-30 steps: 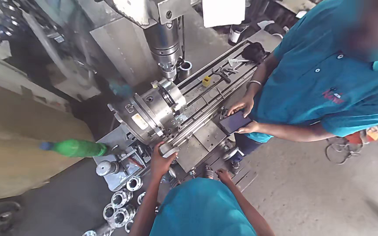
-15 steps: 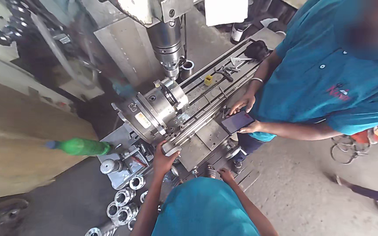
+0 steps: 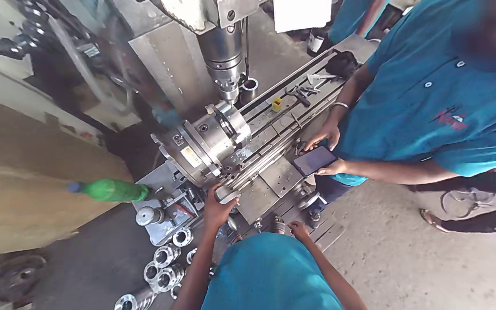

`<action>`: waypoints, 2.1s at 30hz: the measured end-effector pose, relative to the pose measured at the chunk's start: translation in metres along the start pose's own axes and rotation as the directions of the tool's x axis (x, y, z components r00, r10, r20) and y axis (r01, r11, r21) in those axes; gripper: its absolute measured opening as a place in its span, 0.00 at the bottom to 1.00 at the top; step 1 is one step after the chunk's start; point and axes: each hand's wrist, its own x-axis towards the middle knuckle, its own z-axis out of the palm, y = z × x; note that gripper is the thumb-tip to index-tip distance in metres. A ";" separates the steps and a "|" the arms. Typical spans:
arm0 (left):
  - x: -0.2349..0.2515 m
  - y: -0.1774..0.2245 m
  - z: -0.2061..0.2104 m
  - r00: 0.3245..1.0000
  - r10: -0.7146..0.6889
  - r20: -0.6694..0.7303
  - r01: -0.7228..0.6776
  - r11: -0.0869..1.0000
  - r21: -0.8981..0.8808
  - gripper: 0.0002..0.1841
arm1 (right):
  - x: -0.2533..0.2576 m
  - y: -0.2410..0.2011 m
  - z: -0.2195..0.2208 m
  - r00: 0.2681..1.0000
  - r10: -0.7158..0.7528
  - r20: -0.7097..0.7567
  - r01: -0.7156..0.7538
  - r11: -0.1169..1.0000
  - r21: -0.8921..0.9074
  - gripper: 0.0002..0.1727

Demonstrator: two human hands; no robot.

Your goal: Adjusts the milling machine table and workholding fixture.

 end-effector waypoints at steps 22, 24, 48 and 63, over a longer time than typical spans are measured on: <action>-0.002 0.005 -0.002 1.000 -0.002 0.003 0.002 1.000 -0.005 0.51 | -0.002 -0.006 -0.001 1.000 0.020 0.012 -0.020 1.000 0.014 0.19; -0.002 0.004 -0.001 1.000 -0.003 0.005 0.003 1.000 -0.007 0.52 | -0.002 -0.006 -0.001 1.000 0.016 0.014 -0.016 1.000 0.008 0.19; 0.000 0.005 -0.003 0.998 -0.055 0.013 0.055 0.998 0.042 0.52 | 0.004 -0.008 0.000 1.000 0.002 0.010 -0.002 1.000 -0.029 0.18; -0.001 0.005 -0.003 0.999 -0.042 0.009 0.041 0.998 0.037 0.52 | 0.006 -0.006 -0.001 1.000 0.000 0.015 0.001 0.999 -0.038 0.18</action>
